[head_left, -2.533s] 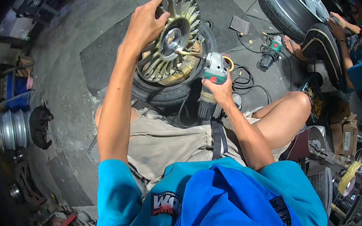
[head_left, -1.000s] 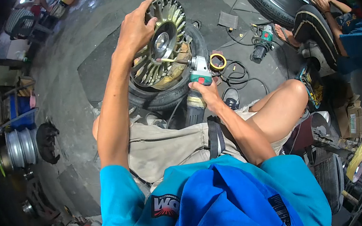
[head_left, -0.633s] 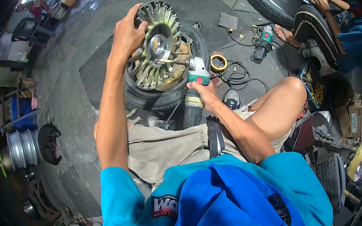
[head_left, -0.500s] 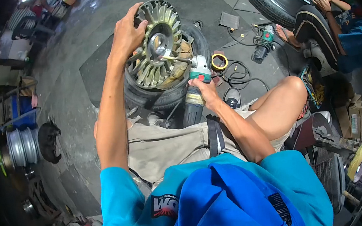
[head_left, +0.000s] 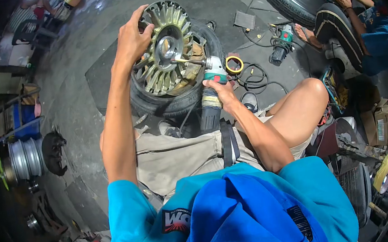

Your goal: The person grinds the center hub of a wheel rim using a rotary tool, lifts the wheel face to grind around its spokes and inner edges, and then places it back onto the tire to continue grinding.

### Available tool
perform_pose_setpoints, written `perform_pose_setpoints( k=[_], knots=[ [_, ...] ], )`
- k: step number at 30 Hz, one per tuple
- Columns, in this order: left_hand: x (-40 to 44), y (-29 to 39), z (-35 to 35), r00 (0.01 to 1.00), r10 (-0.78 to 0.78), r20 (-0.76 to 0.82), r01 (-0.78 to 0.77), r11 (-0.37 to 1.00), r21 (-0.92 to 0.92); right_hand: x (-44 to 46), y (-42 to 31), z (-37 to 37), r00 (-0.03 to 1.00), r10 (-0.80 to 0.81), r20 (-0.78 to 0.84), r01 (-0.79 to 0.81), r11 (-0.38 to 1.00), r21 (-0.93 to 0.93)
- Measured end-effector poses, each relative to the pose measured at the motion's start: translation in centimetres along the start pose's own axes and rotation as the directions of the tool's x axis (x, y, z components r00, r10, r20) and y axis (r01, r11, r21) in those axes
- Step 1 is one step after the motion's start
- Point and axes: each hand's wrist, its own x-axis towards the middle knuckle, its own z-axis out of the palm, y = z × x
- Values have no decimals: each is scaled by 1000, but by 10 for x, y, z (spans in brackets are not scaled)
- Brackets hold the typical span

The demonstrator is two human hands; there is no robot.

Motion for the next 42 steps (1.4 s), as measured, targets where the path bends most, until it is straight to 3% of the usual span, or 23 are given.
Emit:
perform_pose_setpoints(
  k=[6, 12, 19, 25, 27, 29, 31, 33, 35, 37, 39, 41, 42],
  knots=[
    [0, -1, 2, 999, 43, -10, -43, 999, -4, 3, 9, -3, 999, -28, 47, 36, 983, -181],
    [-3, 0, 0, 1000, 16, 3, -16, 999, -52, 6, 6, -8, 997, 61, 38, -58, 995, -77],
    [-5, 5, 0, 1000, 11, 8, -11, 1000, -6, 6, 9, -5, 998, 31, 57, -24, 994, -110],
    [-5, 8, 6, 999, 52, 5, -52, 997, 52, 26, 7, -19, 975, -142, -172, 82, 946, -315],
    [0, 14, 14, 984, 174, -26, -171, 981, 90, 29, 9, -20, 966, -168, -194, 94, 935, -342],
    [5, 25, 22, 981, 192, -23, -189, 978, 90, 27, 12, -21, 947, -234, -220, 139, 915, -378],
    [9, 36, 29, 974, 214, -78, -206, 973, 106, 27, 19, -26, 953, -202, -227, 104, 918, -383],
    [6, 39, 28, 988, 133, -74, -126, 988, 91, 21, 20, -35, 954, -169, -246, 64, 921, -384],
    [-4, 27, 10, 983, 178, -55, -166, 972, 167, -1, -4, -25, 994, -81, -73, 57, 957, -285],
    [-45, 37, -25, 974, -28, 223, 12, 997, 74, 9, 8, -33, 983, -127, -134, 78, 943, -324],
    [-92, 9, -30, 958, -130, 255, 103, 988, 118, 5, 2, -34, 967, -176, -186, 102, 931, -352],
    [-120, 2, -28, 938, -284, 201, 281, 959, 43, 5, -6, -35, 966, -196, -168, 133, 934, -331],
    [-123, -1, -33, 927, -294, 234, 289, 956, 55, 10, -2, -38, 955, -226, -192, 148, 923, -355]
  ],
)
